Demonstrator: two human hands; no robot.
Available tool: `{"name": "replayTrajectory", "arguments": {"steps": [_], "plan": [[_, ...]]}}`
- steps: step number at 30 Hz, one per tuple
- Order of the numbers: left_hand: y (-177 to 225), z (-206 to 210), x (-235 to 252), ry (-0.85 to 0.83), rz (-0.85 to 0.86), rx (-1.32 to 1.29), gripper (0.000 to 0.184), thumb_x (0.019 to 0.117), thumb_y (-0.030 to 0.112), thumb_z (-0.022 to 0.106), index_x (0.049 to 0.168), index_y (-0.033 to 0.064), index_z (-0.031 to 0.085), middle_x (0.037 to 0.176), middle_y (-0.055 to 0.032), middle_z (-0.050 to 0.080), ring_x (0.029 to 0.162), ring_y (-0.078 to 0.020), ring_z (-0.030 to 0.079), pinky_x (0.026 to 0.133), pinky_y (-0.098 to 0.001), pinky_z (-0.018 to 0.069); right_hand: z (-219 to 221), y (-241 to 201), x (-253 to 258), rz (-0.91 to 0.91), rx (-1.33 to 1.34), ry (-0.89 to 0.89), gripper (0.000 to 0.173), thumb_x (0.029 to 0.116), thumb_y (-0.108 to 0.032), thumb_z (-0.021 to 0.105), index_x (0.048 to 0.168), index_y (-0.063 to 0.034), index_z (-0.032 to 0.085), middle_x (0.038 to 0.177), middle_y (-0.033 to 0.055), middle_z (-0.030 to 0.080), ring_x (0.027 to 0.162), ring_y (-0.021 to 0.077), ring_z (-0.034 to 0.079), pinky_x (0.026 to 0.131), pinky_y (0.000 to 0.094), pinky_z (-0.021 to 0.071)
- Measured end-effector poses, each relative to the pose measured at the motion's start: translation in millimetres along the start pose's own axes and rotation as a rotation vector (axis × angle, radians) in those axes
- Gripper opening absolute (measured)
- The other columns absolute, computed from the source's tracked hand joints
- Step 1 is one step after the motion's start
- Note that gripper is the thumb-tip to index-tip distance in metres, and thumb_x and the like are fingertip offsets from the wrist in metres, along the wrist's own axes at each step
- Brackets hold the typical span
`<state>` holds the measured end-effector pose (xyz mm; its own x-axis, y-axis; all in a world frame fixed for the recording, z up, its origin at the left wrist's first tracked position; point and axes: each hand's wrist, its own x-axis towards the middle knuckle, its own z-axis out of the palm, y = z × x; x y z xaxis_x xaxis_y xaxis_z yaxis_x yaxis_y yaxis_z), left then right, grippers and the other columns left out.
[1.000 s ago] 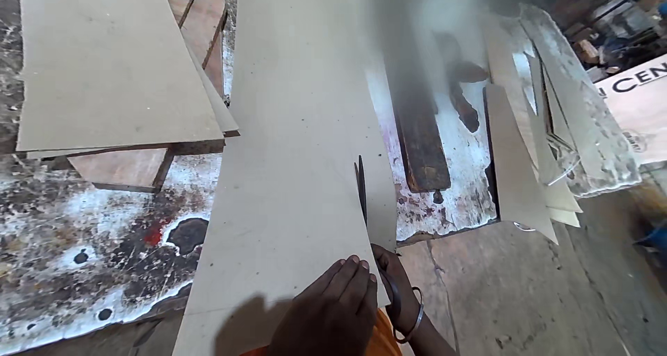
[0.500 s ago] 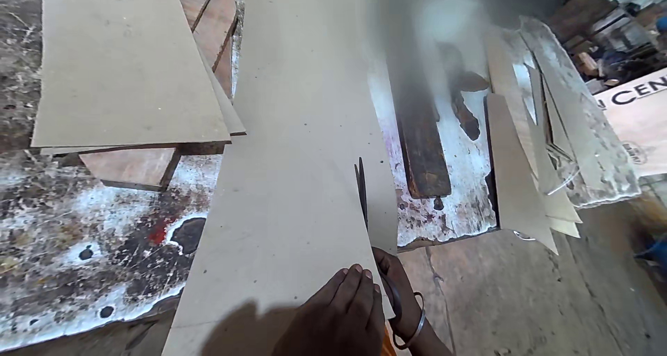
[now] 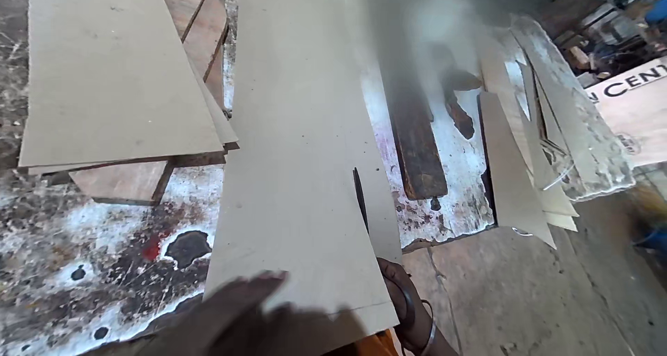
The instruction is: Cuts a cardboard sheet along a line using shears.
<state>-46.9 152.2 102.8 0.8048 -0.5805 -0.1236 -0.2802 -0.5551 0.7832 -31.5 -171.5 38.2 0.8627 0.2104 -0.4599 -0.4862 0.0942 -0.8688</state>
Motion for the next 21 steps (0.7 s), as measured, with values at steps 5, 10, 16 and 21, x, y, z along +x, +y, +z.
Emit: {"name": "replayTrajectory", "arguments": {"steps": [5, 10, 16, 21], "plan": [[-98, -20, -31, 0.391, -0.022, 0.339, 0.056, 0.0975, 0.024, 0.065, 0.151, 0.0137, 0.051, 0.159, -0.0281, 0.038, 0.152, -0.0442, 0.029, 0.124, -0.0561, 0.0237, -6, -21, -13, -0.014, 0.078, -0.062, 0.024, 0.0927, -0.04, 0.07, 0.095, -0.0163, 0.073, 0.077, -0.007, 0.072, 0.065, 0.0004, 0.066, 0.059, 0.0199, 0.0554], [-88, 32, 30, 0.45, 0.457, 0.173, 0.036, 0.1113, 0.029, 0.039, 0.133, 0.035, 0.066, 0.149, 0.0087, 0.058, 0.15, -0.0141, 0.038, 0.127, -0.0511, 0.0138, -14, -26, -25, -0.052, 0.017, -0.066, 0.025, 0.0956, -0.045, 0.066, 0.096, -0.0206, 0.074, 0.08, -0.0103, 0.073, 0.068, -0.0017, 0.066, 0.063, 0.019, 0.0562], [-68, 34, 37, 0.337, 0.56, -0.088, 0.027, 0.1072, 0.025, 0.05, 0.113, 0.0167, 0.075, 0.124, 0.0013, 0.073, 0.129, -0.0124, 0.058, 0.123, -0.0393, 0.0245, -32, -24, -31, 0.085, -0.135, 0.069, 0.017, 0.0981, -0.021, 0.057, 0.086, -0.0189, 0.069, 0.072, -0.0126, 0.069, 0.064, -0.0038, 0.063, 0.06, 0.0178, 0.0533], [-72, 44, 39, 0.337, 0.549, -0.082, 0.031, 0.1084, 0.028, 0.045, 0.112, 0.0203, 0.074, 0.124, 0.0036, 0.073, 0.127, -0.0096, 0.058, 0.119, -0.0349, 0.0289, -39, -15, -20, 0.099, -0.186, 0.041, 0.019, 0.1001, -0.019, 0.053, 0.087, -0.0169, 0.067, 0.072, -0.012, 0.067, 0.065, -0.0034, 0.062, 0.061, 0.0185, 0.0528]]}}
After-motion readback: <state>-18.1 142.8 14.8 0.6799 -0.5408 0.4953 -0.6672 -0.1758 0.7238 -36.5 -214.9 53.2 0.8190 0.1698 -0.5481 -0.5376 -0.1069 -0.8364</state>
